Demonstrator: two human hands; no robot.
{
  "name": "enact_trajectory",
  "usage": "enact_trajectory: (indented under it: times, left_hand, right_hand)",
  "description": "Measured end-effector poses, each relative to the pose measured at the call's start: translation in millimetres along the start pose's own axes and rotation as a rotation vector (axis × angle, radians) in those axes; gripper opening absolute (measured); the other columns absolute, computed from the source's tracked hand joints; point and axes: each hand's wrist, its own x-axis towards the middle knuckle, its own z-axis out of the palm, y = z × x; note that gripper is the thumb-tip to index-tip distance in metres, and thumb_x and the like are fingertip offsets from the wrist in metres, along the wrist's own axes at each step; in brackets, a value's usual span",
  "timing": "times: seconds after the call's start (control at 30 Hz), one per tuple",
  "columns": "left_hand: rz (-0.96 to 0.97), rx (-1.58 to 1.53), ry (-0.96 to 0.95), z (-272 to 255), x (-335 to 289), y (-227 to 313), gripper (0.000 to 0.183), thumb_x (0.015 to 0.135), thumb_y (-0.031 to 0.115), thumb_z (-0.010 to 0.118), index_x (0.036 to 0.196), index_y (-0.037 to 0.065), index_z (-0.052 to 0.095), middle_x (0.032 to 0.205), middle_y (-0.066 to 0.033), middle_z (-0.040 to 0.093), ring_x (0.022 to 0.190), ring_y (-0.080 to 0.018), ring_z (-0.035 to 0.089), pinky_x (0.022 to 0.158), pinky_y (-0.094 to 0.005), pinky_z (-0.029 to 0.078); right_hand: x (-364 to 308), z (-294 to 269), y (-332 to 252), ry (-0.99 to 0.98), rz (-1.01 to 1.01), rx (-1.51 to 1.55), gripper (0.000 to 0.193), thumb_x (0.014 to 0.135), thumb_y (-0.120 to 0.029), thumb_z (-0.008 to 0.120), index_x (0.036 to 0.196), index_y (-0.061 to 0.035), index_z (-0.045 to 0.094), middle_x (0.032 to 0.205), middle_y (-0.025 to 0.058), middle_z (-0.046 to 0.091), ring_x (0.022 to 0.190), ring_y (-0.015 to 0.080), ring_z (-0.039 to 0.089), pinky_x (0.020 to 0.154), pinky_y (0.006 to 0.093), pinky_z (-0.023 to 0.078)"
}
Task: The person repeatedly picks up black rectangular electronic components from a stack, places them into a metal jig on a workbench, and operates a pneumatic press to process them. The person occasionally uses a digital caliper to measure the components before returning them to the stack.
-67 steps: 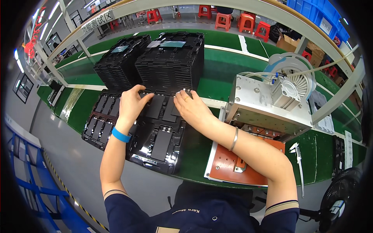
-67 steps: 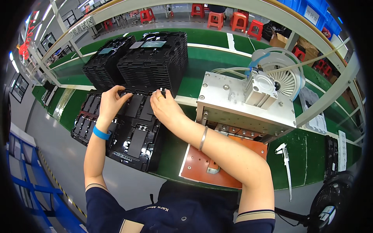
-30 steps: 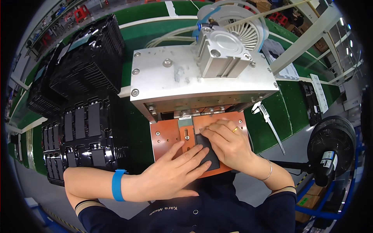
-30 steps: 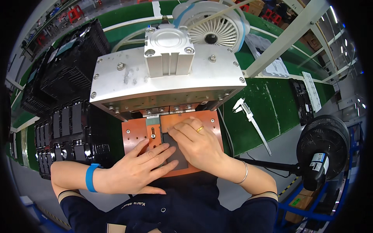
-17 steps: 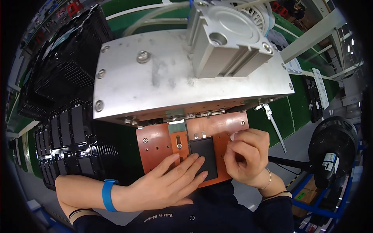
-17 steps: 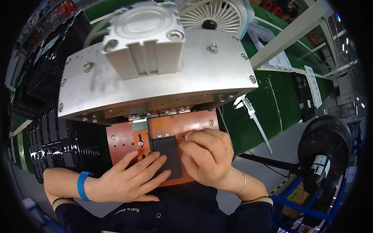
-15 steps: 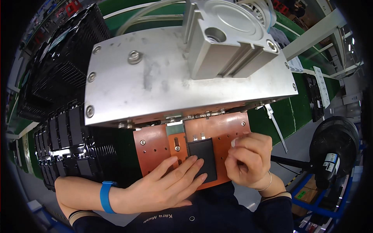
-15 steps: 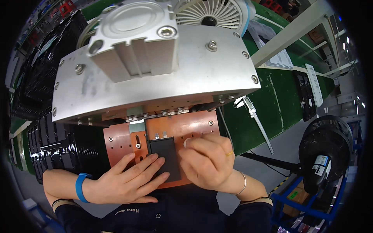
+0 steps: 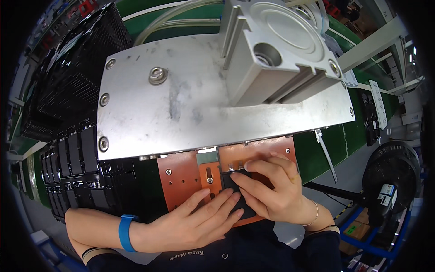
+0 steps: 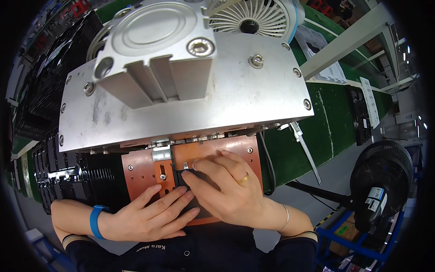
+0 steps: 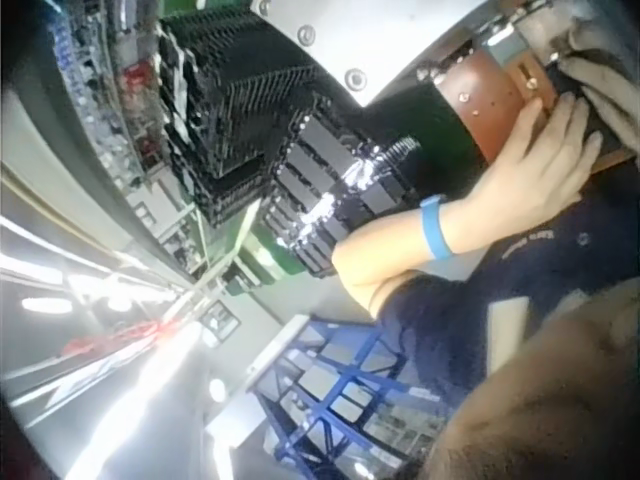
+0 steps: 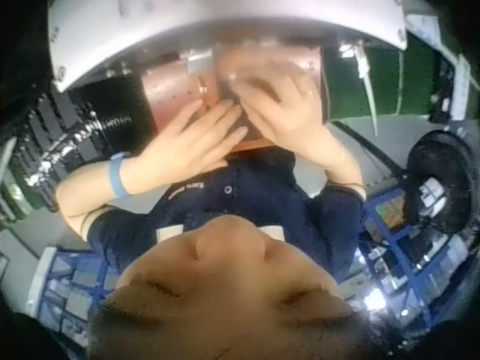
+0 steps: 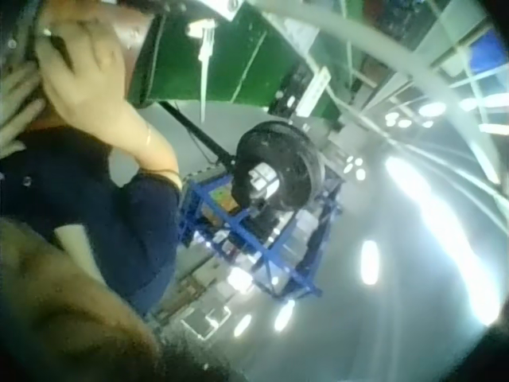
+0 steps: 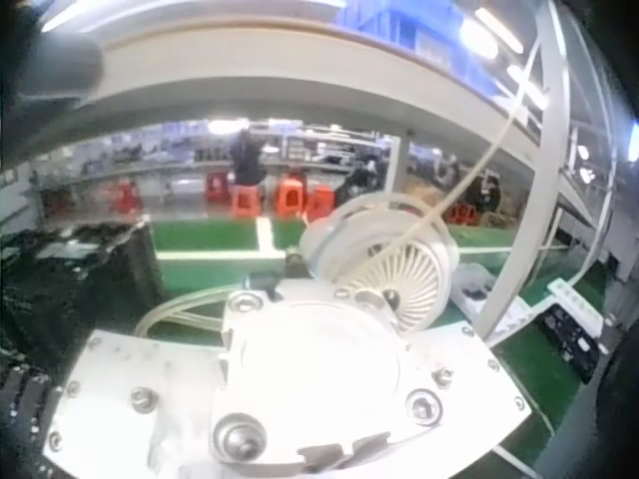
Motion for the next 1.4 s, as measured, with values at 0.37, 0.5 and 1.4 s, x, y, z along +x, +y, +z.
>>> enact_trajectory:
  times: [0.37, 0.5, 1.4]
  left_hand:
    - [-0.004, -0.034, 0.036, 2.2, 2.0, -0.5, 0.053, 0.09, 0.045, 0.054, 0.129, 0.01, 0.054, 0.134, -0.0157, 0.052, 0.126, -0.0255, 0.049, 0.105, -0.044, 0.034]
    - [-0.006, -0.042, 0.022, -0.2, 2.0, 0.0, 0.054, 0.09, 0.047, 0.054, 0.129, 0.009, 0.054, 0.134, -0.0155, 0.053, 0.126, -0.0258, 0.049, 0.105, -0.0436, 0.034]
    - [-0.194, -0.178, -0.031, -1.3, 4.1, -11.3, 0.077, 0.085, 0.07, 0.044, 0.132, 0.009, 0.053, 0.139, -0.0145, 0.048, 0.134, -0.0288, 0.041, 0.11, -0.0549, 0.021]
  right_hand:
    - [3.2, 5.3, 4.9, -0.131, 0.026, 0.091, 0.039, 0.066, -0.007, 0.069, 0.105, -0.008, 0.067, 0.107, 0.0079, 0.055, 0.1, 0.0256, 0.049, 0.086, 0.0369, 0.046]
    - [-5.3, -0.6, 6.8, 0.044, 0.056, 0.087, 0.041, 0.064, -0.006, 0.07, 0.105, -0.0066, 0.067, 0.101, 0.0086, 0.058, 0.089, 0.0244, 0.054, 0.075, 0.0341, 0.047]
    - [-17.1, -6.0, 1.8, -0.191, 0.001, 0.157, 0.029, 0.078, -0.018, 0.074, 0.102, -0.0012, 0.069, 0.117, 0.0164, 0.064, 0.109, 0.0298, 0.063, 0.084, 0.0374, 0.057]
